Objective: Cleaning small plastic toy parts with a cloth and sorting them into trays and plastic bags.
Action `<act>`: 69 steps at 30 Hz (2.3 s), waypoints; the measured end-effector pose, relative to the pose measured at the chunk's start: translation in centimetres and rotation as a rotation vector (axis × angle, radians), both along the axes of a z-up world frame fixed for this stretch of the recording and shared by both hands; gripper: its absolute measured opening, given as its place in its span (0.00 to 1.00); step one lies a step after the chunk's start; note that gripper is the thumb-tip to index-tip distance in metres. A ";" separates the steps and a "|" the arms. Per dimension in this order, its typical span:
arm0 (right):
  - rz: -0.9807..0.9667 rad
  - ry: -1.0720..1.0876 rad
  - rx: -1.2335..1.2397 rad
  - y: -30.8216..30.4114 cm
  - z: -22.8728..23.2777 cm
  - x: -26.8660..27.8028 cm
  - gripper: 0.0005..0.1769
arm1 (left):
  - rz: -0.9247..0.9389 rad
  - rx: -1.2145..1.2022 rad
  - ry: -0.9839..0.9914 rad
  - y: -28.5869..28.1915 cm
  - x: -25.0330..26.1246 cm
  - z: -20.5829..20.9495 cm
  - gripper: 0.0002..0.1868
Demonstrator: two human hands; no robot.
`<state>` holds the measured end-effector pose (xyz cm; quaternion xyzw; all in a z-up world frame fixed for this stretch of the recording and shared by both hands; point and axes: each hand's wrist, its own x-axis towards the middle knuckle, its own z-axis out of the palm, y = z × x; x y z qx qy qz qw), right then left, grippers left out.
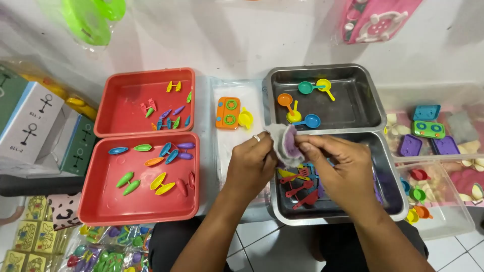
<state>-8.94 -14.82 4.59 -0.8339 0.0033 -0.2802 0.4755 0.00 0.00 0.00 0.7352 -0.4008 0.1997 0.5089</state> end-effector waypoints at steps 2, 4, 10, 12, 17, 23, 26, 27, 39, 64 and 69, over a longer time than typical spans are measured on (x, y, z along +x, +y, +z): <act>-0.003 -0.024 -0.034 0.3 0.3 0.1 0.08 | 0.002 -0.041 0.021 0.1 0.0 0.0 0.11; -0.012 -0.054 -0.068 0.3 0.5 0.2 0.08 | -0.002 -0.082 0.036 0.0 -0.1 0.2 0.12; 0.043 -0.036 0.024 0.5 -1.2 0.6 0.08 | 0.081 -0.263 0.168 -0.8 -0.7 0.2 0.13; 0.044 -0.007 0.074 0.9 -2.4 0.9 0.08 | 0.036 -0.516 0.461 -1.5 -1.2 0.1 0.15; -0.026 0.002 0.051 2.0 -2.7 1.2 0.05 | -0.177 -0.743 1.023 -2.7 -1.2 -3.2 0.14; -0.123 0.037 0.063 1.9 -3.5 1.5 0.06 | -0.325 -0.560 1.027 -2.0 -0.9 -3.0 0.11; -0.092 0.030 -0.006 1.0 -2.9 1.8 0.05 | -0.246 -0.466 0.909 -1.9 -1.1 -1.8 0.12; -0.054 0.014 -0.100 0.7 -2.6 1.9 0.03 | -0.153 -0.450 0.860 -1.8 -1.2 -1.6 0.14; 0.098 0.067 0.294 -4.7 -4.5 1.5 0.06 | -0.182 -0.049 0.559 -0.7 -2.0 1.2 0.12; 0.010 0.551 -0.545 4.1 -4.3 10.7 0.10 | -0.264 -1.227 1.119 9.2 4.3 1.2 0.45; -0.002 0.279 -0.385 1.8 -3.4 9.8 0.13 | 0.118 -1.073 1.156 8.6 3.7 1.6 0.08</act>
